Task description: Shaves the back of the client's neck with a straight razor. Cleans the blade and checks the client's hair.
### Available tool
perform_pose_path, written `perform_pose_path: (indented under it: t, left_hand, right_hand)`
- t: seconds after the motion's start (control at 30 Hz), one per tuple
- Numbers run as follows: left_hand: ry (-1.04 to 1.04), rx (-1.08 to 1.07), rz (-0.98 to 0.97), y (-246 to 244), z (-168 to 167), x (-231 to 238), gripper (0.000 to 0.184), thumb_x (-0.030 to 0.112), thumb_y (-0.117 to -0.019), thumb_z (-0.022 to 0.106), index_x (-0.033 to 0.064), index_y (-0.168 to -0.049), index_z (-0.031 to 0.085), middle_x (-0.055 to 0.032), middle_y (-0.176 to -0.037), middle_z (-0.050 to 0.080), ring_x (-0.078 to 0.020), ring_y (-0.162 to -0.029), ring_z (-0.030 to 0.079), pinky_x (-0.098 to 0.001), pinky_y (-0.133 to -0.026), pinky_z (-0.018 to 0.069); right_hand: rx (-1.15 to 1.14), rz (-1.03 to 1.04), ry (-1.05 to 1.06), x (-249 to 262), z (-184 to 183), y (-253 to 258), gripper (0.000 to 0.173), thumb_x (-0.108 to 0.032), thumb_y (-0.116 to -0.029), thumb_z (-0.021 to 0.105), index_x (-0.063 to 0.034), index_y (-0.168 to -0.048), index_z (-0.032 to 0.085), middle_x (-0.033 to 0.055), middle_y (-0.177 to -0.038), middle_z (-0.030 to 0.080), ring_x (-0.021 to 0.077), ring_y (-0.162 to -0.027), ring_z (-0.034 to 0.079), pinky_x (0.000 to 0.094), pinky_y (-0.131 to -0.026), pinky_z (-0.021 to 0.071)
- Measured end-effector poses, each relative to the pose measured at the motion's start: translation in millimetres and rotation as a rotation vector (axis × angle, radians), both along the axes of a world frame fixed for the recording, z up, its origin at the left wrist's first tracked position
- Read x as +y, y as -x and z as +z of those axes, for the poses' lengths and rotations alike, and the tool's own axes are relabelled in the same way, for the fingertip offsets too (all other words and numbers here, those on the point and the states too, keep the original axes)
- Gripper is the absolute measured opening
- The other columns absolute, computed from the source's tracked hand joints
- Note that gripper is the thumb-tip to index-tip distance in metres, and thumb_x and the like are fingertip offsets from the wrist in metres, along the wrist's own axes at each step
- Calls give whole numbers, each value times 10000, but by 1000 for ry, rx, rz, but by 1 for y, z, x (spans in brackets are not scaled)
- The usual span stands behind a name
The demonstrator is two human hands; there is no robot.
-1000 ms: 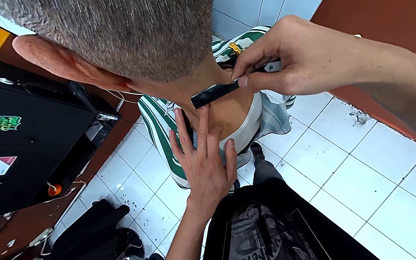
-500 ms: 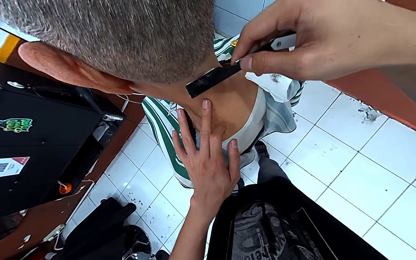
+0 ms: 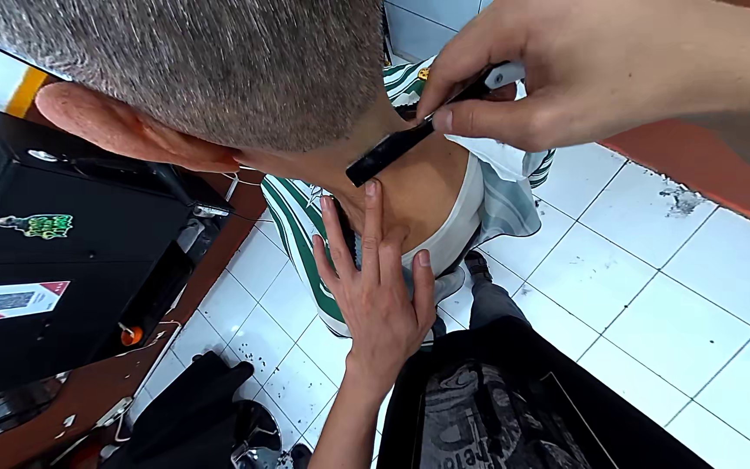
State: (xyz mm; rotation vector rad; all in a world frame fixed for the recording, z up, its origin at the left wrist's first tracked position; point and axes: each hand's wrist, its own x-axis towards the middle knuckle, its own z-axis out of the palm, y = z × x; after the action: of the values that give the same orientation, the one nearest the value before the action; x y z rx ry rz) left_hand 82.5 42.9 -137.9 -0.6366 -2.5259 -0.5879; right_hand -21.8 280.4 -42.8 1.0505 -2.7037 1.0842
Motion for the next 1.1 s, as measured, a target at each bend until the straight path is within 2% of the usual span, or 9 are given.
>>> perform_pose_path:
  t: [0.1, 0.2, 0.33, 0.47, 0.6, 0.77, 0.87, 1.03, 1.1]
  left_hand:
    - [-2, 4, 4, 0, 0, 0, 282, 288, -1031, 444, 105, -1066, 655, -132, -1637, 373, -402, -1560, 179, -639, -1202, 135]
    - [0, -1, 0, 0, 0, 0, 274, 280, -1027, 446, 105, -1054, 656, -133, -1638, 371, -405, -1557, 183, -638, -1192, 151]
    - [-1, -3, 0, 0, 0, 0, 274, 289, -1034, 447, 106, -1058, 649, -138, -1638, 370, -407, -1559, 177, -644, -1202, 132]
    - [2, 7, 0, 0, 0, 0, 275, 289, -1032, 442, 107, -1062, 646, -137, -1639, 368, -412, -1558, 178, -647, -1198, 134]
    - [-3, 9, 0, 1, 0, 0, 283, 290, -1032, 441, 99, -1058, 648, -136, -1632, 380, -418, -1554, 188, -646, -1197, 139]
    - [-8, 6, -1, 0, 0, 0, 280, 294, -1033, 443, 108, -1072, 648, -135, -1635, 377, -413, -1557, 178, -651, -1194, 140]
    - [-8, 6, -5, 1, -1, 0, 276, 289, -1033, 445, 106, -1074, 647, -134, -1637, 373, -410, -1558, 180, -649, -1198, 136]
    - [-9, 11, -2, 0, -1, 0, 278, 288, -1033, 442, 101, -1062, 646, -137, -1629, 386, -422, -1552, 188, -643, -1199, 141]
    - [-11, 12, -2, 0, -1, 0, 276, 287, -1034, 443, 102, -1063, 646, -137, -1629, 386, -417, -1554, 188, -642, -1199, 139]
  right_hand:
    - [21, -19, 24, -1, 1, -2, 231, -216, -968, 537, -125, -1035, 739, -62, -927, 689, -62, -798, 584, 132, -688, 472]
    - [64, -56, 98, -4, 5, -4, 223, -217, -950, 550, -124, -983, 751, -74, -866, 679, -69, -767, 584, 113, -655, 460]
    - [77, -7, -24, -1, 0, -3, 242, -221, -967, 522, -127, -1023, 738, -54, -896, 674, -45, -755, 553, 161, -639, 436]
    - [82, -19, 0, -3, 1, -3, 253, -221, -965, 527, -118, -1029, 749, -53, -912, 684, -53, -770, 560, 143, -654, 445]
    - [90, -57, 103, -7, 5, -5, 196, -187, -951, 555, -111, -952, 736, -63, -824, 662, -58, -717, 559, 121, -611, 432]
    - [127, 19, -25, -1, -4, -2, 267, -218, -977, 508, -109, -1041, 743, -28, -922, 694, -34, -766, 567, 162, -649, 454]
    - [95, 3, -29, -2, -1, -3, 264, -218, -974, 509, -116, -1040, 743, -37, -931, 687, -43, -777, 562, 152, -656, 450]
    - [78, -54, 93, -7, 6, -6, 193, -178, -951, 556, -110, -959, 737, -61, -829, 663, -62, -724, 558, 117, -617, 432]
    - [77, -53, 117, -7, 6, -5, 196, -172, -944, 560, -106, -957, 744, -58, -830, 669, -61, -721, 568, 111, -609, 440]
